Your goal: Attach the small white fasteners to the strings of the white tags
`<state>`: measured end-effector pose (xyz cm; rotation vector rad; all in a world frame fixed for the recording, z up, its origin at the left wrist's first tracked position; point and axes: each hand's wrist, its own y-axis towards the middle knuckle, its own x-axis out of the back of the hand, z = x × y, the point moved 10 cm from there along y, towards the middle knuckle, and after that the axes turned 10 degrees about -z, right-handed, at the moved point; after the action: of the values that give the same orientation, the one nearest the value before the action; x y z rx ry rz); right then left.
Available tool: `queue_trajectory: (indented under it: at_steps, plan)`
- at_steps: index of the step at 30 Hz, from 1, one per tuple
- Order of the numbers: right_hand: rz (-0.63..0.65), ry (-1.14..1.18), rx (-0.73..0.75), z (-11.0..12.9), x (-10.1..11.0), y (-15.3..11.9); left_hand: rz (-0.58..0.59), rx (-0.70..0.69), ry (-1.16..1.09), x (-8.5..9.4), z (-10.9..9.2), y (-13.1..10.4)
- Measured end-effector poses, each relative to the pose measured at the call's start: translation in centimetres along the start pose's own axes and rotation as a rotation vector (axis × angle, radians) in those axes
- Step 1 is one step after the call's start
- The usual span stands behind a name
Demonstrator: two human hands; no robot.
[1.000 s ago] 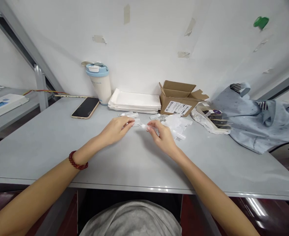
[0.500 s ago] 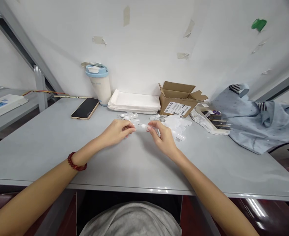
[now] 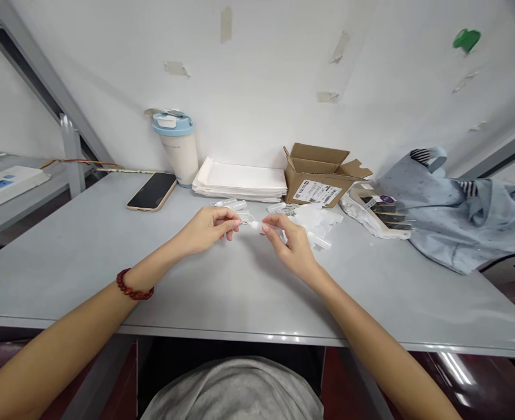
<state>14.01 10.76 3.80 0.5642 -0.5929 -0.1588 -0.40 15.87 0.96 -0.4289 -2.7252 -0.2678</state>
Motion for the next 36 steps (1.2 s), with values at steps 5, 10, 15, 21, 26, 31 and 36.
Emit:
queue_trajectory:
  at_steps: [5, 10, 15, 21, 26, 31, 36]
  plan:
    - [0.007, -0.003, 0.002, 0.0, -0.1, 0.0, 0.001, -0.007, 0.005, 0.0, 0.0, 0.0]
    - [0.021, -0.003, -0.003, 0.0, -0.3, -0.1, 0.002, -0.017, 0.007, 0.1, -0.2, 0.0]
    - [0.037, -0.016, 0.013, 0.3, -0.5, -0.1, 0.003, -0.052, 0.041, 0.0, -0.5, -0.1]
    - [0.079, -0.058, 0.055, 0.3, -0.9, -0.1, 0.005, -0.100, 0.119, -0.2, -0.6, -0.3]
    - [0.147, -0.092, 0.087, 0.1, -1.5, -0.2, 0.026, -0.173, 0.209, -0.5, -0.8, -0.4]
    - [0.192, -0.116, 0.090, -0.1, -2.1, -0.5, 0.065, -0.213, 0.273, -1.0, -0.9, -0.5]
    - [0.210, -0.126, 0.113, -0.1, -2.6, -0.8, 0.071, -0.242, 0.325, -1.5, -0.9, -0.8]
